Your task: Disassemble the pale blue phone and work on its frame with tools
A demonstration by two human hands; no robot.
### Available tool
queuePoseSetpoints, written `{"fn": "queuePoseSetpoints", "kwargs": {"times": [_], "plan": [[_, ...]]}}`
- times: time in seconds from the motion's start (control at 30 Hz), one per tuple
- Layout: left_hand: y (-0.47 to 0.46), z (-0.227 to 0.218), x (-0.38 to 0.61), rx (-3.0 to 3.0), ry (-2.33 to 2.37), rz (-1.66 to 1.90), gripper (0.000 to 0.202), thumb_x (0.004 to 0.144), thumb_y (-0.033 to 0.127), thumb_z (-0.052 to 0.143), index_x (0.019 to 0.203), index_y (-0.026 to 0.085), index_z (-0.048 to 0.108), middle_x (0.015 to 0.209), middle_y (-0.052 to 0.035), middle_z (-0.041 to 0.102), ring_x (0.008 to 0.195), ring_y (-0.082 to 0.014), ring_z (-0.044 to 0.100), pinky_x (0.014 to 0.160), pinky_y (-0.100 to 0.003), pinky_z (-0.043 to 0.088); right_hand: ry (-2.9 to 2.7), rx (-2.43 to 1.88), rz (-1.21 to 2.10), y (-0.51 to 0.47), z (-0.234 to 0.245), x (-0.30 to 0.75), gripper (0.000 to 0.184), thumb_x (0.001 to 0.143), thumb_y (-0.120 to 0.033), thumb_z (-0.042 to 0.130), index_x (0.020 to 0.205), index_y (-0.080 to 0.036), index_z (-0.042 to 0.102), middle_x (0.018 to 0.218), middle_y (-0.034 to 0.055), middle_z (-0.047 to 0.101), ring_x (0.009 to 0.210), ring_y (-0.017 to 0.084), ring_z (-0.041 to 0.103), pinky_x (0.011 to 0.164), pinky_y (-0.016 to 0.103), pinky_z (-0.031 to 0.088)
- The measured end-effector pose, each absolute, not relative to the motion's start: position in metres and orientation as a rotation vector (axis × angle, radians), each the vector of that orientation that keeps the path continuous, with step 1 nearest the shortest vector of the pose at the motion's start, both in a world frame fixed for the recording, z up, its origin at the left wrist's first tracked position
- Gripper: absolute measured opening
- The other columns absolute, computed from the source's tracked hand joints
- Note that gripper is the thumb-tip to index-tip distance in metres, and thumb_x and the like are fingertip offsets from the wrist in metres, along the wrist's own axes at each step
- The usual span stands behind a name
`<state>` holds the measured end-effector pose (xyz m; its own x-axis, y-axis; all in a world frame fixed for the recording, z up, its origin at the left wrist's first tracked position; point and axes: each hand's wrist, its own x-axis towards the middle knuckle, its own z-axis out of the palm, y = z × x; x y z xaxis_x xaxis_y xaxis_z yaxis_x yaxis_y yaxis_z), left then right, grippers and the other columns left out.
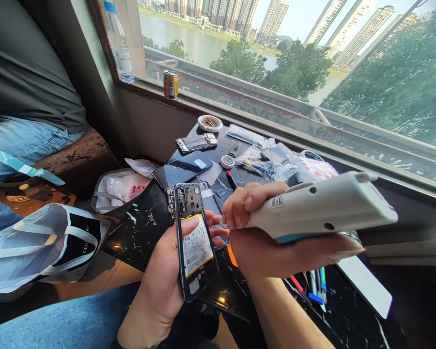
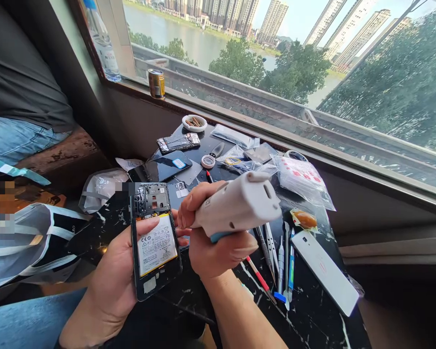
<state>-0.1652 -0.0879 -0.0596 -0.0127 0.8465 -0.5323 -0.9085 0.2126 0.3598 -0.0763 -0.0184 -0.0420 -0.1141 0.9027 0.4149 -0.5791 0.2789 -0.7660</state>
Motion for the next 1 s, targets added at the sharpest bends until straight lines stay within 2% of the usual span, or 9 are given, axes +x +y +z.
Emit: {"fn": "queuePoseSetpoints", "kwargs": {"times": [0.1, 0.27, 0.47, 0.63, 0.83, 1.0], "plan": [[-0.085, -0.061, -0.165, -0.127, 0.78, 1.439, 0.024, 0.09, 0.022, 0.055, 0.096, 0.008, 0.074, 0.095, -0.0141, 0.076, 0.083, -0.0219, 0.073, 0.083, -0.034, 0.06, -1.093, -0.385, 1.301, -0.019, -0.04, -0.078, 0.054, 0.074, -0.076, 0.066, 0.073, -0.023, 0.068, 0.056, -0.0031, 0.048, 0.045, 0.014, 0.044, 0.042, 0.028, 0.039], [-0.081, -0.064, -0.167, -0.173, 0.794, 1.439, 0.027, 0.089, 0.023, 0.054, 0.101, 0.005, 0.071, 0.098, -0.0185, 0.076, 0.089, -0.0251, 0.074, 0.091, -0.037, 0.059, -1.127, -0.381, 1.22, -0.02, -0.027, -0.078, 0.055, 0.084, -0.073, 0.057, 0.068, -0.021, 0.065, 0.054, -0.0024, 0.048, 0.043, 0.014, 0.046, 0.042, 0.028, 0.038], [-0.078, -0.072, -0.175, -0.229, 0.804, 1.449, 0.027, 0.088, 0.024, 0.054, 0.099, 0.006, 0.07, 0.107, -0.0198, 0.075, 0.086, -0.0268, 0.075, 0.085, -0.039, 0.061, -1.124, -0.341, 1.474, -0.028, -0.024, -0.067, 0.059, 0.088, -0.074, 0.049, 0.07, -0.02, 0.061, 0.053, -0.0032, 0.046, 0.041, 0.012, 0.044, 0.045, 0.029, 0.04], [-0.075, -0.081, -0.175, -0.195, 0.771, 1.501, 0.031, 0.087, 0.028, 0.055, 0.104, 0.007, 0.07, 0.117, -0.0209, 0.073, 0.096, -0.0309, 0.074, 0.089, -0.042, 0.06, -1.126, -0.23, 1.668, -0.029, -0.038, -0.054, 0.057, 0.089, -0.074, 0.048, 0.076, -0.019, 0.06, 0.054, -0.0028, 0.047, 0.041, 0.012, 0.047, 0.042, 0.027, 0.041], [-0.073, -0.077, -0.175, -0.208, 0.793, 1.517, 0.032, 0.083, 0.029, 0.059, 0.102, 0.006, 0.071, 0.116, -0.0223, 0.073, 0.097, -0.0312, 0.074, 0.087, -0.04, 0.061, -1.057, -0.215, 1.707, -0.034, -0.039, -0.055, 0.059, 0.087, -0.075, 0.047, 0.077, -0.019, 0.06, 0.054, -0.0029, 0.045, 0.041, 0.012, 0.045, 0.037, 0.024, 0.039], [-0.072, -0.077, -0.176, -0.233, 0.777, 1.509, 0.031, 0.083, 0.029, 0.058, 0.101, 0.007, 0.071, 0.117, -0.0219, 0.072, 0.095, -0.0299, 0.074, 0.087, -0.04, 0.06, -1.036, -0.33, 1.659, -0.039, -0.034, -0.059, 0.061, 0.089, -0.076, 0.044, 0.072, -0.019, 0.059, 0.052, -0.0027, 0.045, 0.041, 0.012, 0.046, 0.042, 0.027, 0.038]]}}
